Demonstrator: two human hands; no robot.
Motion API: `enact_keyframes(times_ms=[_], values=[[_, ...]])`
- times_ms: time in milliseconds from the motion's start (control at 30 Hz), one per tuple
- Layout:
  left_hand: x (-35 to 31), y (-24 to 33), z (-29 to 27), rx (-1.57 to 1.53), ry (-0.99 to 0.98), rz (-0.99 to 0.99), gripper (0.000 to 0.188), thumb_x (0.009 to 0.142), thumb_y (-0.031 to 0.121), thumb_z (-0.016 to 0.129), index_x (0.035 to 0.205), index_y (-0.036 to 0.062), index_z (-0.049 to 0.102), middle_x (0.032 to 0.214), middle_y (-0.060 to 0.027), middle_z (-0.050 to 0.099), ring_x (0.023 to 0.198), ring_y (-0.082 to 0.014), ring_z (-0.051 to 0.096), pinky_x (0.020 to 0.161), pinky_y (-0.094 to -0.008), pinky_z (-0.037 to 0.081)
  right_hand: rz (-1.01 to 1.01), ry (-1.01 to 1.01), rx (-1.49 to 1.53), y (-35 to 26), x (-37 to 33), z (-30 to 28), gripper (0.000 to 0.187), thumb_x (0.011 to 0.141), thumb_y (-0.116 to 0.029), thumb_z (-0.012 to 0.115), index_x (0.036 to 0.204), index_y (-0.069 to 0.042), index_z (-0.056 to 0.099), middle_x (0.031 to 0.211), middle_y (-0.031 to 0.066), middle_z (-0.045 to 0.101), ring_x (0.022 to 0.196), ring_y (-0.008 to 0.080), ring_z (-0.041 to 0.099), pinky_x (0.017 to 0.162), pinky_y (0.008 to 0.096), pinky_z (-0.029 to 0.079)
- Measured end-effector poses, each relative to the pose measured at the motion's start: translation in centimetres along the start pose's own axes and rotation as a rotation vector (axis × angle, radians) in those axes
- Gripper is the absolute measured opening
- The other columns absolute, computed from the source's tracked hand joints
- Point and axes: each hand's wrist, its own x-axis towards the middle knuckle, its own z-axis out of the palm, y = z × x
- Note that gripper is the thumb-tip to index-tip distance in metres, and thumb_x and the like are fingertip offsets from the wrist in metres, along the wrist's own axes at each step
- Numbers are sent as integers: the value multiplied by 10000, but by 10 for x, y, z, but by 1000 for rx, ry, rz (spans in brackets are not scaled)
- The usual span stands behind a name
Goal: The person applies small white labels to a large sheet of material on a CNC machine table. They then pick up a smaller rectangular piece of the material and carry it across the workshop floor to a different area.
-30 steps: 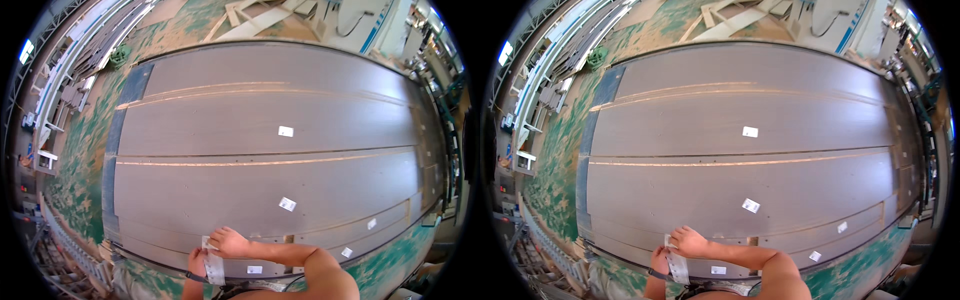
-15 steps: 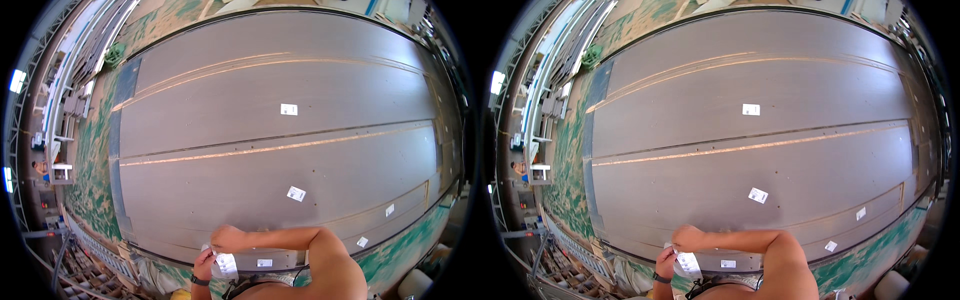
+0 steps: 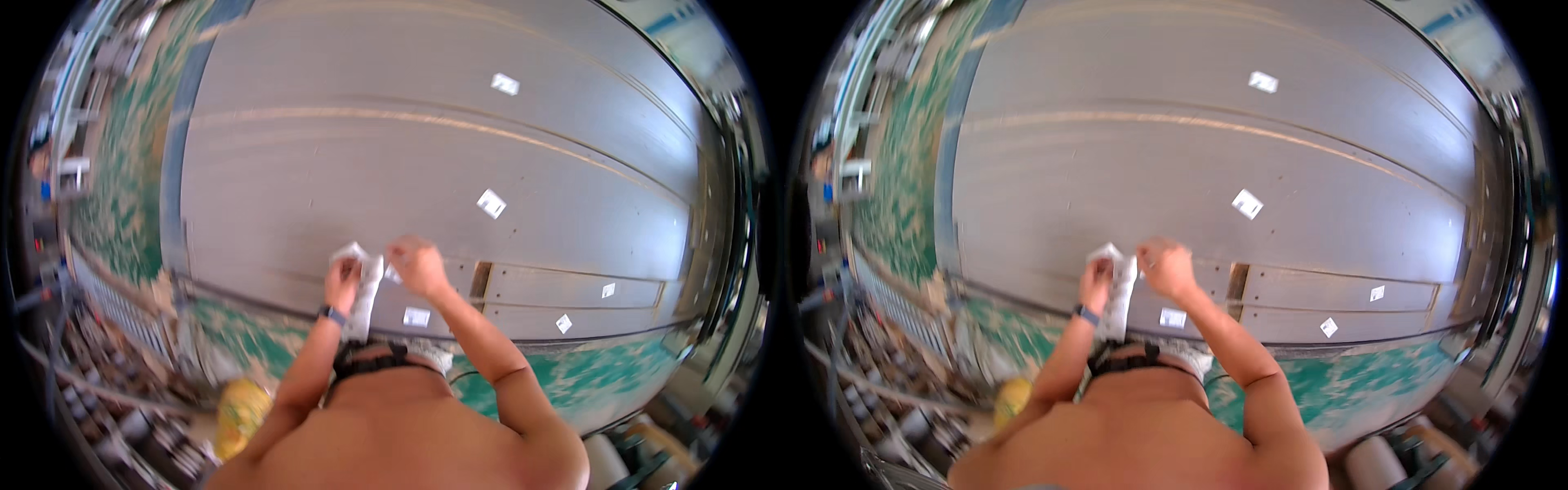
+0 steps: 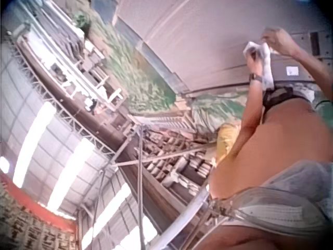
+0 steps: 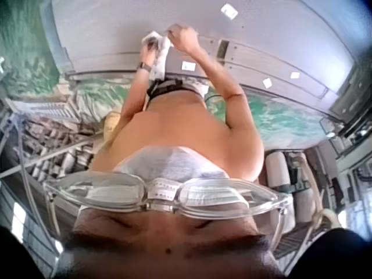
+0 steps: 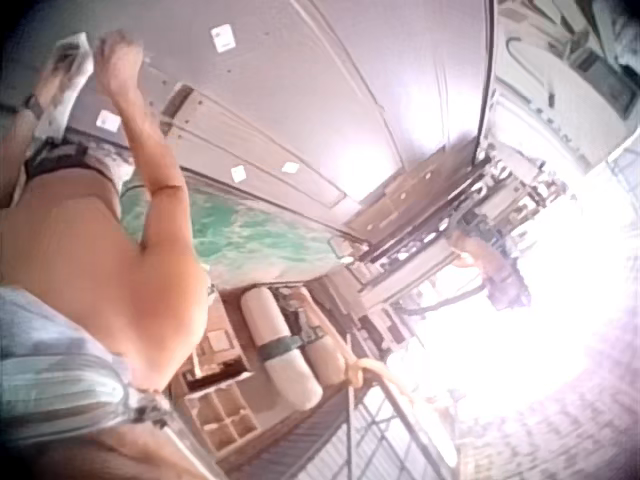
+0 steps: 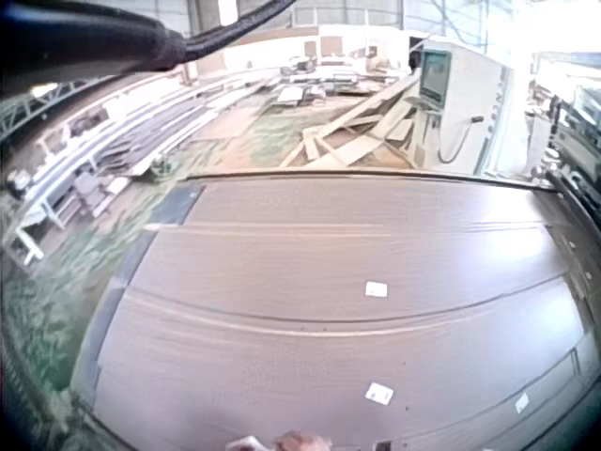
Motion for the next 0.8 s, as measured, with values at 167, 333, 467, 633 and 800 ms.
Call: enact_keyframes(times_ms=[167,333,467,633,800], values=[[-27,42,-16,-362,-89,75,275,798,23,473,1046,-1,588,901,-71,630,812,-136,594,749,-268,471,143,-21,156,-11,-22,1,210,828,-131,608,1011,-33,637,837,102,647,752,249,635,628,331,499],[-39,55,-41,-674,-431,33,352,798,58,469,1134,-23,535,1006,-107,606,924,-163,578,825,-283,457,249,-286,522,-46,-11,19,332,865,-96,596,1189,-37,553,828,41,600,747,106,560,667,257,457],[-57,87,-25,-613,-35,129,504,807,-80,544,1286,-7,406,1094,-74,557,1013,-139,530,865,-280,443,320,-145,809,-58,0,42,268,869,-40,598,1135,-31,571,831,-8,570,753,63,516,673,234,441],[-57,84,-16,-495,39,54,277,871,53,596,1132,14,515,936,-24,581,873,-83,534,768,-236,437,285,-79,682,-63,16,25,212,839,-36,622,1049,-27,602,826,37,578,743,106,536,678,257,449],[-52,91,-6,-169,60,4,130,918,144,556,951,24,594,795,58,535,722,-34,463,641,-194,388,-531,95,2,-45,38,-6,117,773,-86,651,878,-38,629,802,107,576,744,258,562,679,370,470]])
